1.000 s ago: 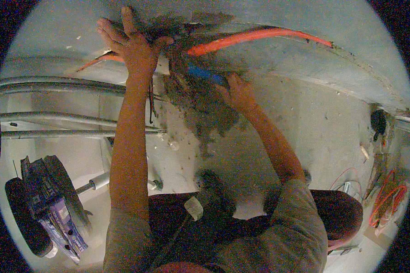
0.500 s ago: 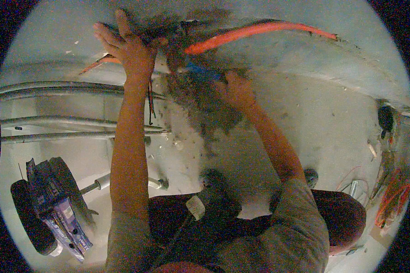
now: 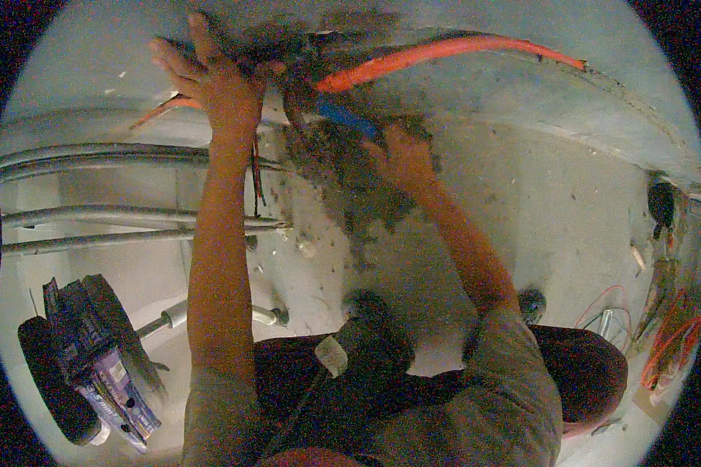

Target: The person is using a hammer to clear out debris around a hole in the drywall where wires are protruding and then preparing the area.

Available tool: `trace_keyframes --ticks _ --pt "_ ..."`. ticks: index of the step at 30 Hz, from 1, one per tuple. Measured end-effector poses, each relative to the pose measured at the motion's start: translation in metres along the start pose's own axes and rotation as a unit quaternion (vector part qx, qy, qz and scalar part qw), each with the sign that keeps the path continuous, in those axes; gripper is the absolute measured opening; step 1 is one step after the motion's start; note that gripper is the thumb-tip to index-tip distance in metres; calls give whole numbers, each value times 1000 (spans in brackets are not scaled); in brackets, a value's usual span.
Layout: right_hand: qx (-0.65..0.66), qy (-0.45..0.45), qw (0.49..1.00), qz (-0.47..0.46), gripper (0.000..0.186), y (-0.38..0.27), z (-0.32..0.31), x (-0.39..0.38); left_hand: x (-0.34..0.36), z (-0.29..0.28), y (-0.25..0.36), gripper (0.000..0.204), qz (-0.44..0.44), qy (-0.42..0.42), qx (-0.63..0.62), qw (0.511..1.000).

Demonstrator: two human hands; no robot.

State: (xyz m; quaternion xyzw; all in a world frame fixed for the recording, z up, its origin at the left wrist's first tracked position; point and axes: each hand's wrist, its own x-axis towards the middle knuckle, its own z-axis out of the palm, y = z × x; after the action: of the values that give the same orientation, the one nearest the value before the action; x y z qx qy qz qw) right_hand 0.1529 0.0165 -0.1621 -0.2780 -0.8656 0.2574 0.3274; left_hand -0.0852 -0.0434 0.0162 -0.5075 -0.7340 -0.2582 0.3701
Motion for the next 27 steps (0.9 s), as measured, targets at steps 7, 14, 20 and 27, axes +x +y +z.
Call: trace_keyframes --ticks 7,14,20,27 --pt "2 51 999 12 32 21 16 -5 4 -2 7 135 -15 4 -25 1000" --pt "-9 37 998 -39 32 14 7 -6 3 -3 3 140 -23 -38 30 999" --pt "-2 27 999 -21 32 24 6 0 3 -4 2 142 -6 -45 41 998" --pt "-7 19 1000 -4 31 23 6 0 6 1 -7 133 22 18 22 999"
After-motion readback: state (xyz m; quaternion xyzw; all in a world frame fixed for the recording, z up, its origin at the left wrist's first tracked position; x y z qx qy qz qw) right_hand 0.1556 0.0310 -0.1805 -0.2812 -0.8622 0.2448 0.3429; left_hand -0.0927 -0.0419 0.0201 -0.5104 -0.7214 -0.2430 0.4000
